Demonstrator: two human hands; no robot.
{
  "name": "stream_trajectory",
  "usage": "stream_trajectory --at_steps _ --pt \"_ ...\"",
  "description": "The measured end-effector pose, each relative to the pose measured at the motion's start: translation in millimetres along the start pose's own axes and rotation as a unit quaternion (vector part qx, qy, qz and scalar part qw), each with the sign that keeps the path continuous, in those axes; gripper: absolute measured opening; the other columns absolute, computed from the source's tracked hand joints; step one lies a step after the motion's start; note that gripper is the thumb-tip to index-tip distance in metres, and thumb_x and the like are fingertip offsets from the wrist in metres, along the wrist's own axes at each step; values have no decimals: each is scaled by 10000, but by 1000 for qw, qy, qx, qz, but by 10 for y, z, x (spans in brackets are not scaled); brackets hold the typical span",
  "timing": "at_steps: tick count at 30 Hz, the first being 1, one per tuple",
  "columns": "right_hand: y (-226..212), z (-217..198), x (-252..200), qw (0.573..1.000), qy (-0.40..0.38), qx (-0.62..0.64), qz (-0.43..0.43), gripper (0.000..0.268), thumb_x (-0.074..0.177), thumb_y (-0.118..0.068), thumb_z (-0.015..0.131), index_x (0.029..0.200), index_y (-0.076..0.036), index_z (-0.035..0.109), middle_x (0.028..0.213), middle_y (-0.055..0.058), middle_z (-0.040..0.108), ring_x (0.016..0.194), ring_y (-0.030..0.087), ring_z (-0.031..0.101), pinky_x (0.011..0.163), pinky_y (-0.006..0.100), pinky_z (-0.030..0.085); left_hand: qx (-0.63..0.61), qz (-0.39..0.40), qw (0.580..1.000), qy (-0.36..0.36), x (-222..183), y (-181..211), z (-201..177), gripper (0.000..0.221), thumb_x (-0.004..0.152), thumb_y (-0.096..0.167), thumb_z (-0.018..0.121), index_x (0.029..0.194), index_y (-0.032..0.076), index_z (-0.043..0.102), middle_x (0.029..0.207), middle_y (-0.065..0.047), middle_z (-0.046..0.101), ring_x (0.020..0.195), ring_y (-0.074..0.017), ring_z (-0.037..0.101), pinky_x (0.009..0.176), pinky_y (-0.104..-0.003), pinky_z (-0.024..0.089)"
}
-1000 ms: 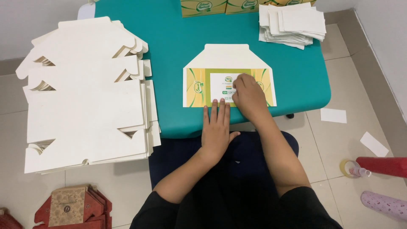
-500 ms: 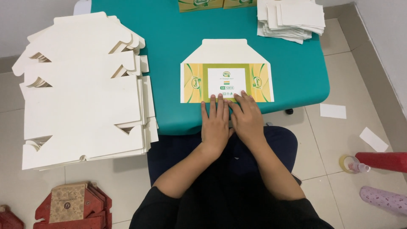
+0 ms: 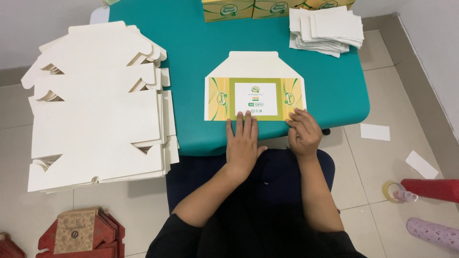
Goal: Folding cardboard templates into boxes, inserting paper liners, and closing them.
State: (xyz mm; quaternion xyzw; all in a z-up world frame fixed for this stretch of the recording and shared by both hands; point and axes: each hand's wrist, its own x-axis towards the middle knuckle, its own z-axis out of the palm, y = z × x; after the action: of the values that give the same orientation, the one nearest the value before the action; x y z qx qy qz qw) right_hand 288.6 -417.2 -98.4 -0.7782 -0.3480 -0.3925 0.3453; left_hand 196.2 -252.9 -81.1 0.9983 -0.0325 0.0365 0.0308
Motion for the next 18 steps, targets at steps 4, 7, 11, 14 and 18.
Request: stream_trajectory --at_steps 4,7,11,14,18 --pt "-23 41 -44 999 19 6 26 232 829 39 551 767 -78 742 875 71 721 941 298 683 967 430 505 2 -2 1000 -7 6 10 -5 854 826 548 591 1389 -50 354 1449 -291 318 1367 -458 245 1072 -692 121" --pt "-44 94 -80 997 45 39 50 260 848 51 499 783 -59 726 861 101 698 926 327 663 957 461 493 7 -3 1000 -28 16 51 -88 843 830 538 596 1409 -19 341 1440 -293 321 1363 -475 242 1063 -691 125" --pt "-23 127 -141 994 59 49 73 272 857 40 478 793 -67 720 877 82 684 946 320 649 977 466 463 23 -3 997 -78 63 178 -243 862 822 511 620 1493 167 201 1420 -350 292 1329 -580 211 972 -793 111" --pt "-13 133 -170 995 51 49 70 277 864 40 474 810 -66 723 896 80 683 962 319 644 985 462 449 42 -9 995 -88 116 205 -219 834 825 507 617 1493 220 209 1387 -375 323 1295 -614 253 931 -806 171" --pt "-25 117 -138 995 49 57 61 286 866 48 466 814 -55 728 899 90 678 957 323 641 978 466 448 1 19 997 -80 154 85 -286 694 861 475 595 1455 209 355 1330 -373 398 1267 -589 341 962 -659 282"
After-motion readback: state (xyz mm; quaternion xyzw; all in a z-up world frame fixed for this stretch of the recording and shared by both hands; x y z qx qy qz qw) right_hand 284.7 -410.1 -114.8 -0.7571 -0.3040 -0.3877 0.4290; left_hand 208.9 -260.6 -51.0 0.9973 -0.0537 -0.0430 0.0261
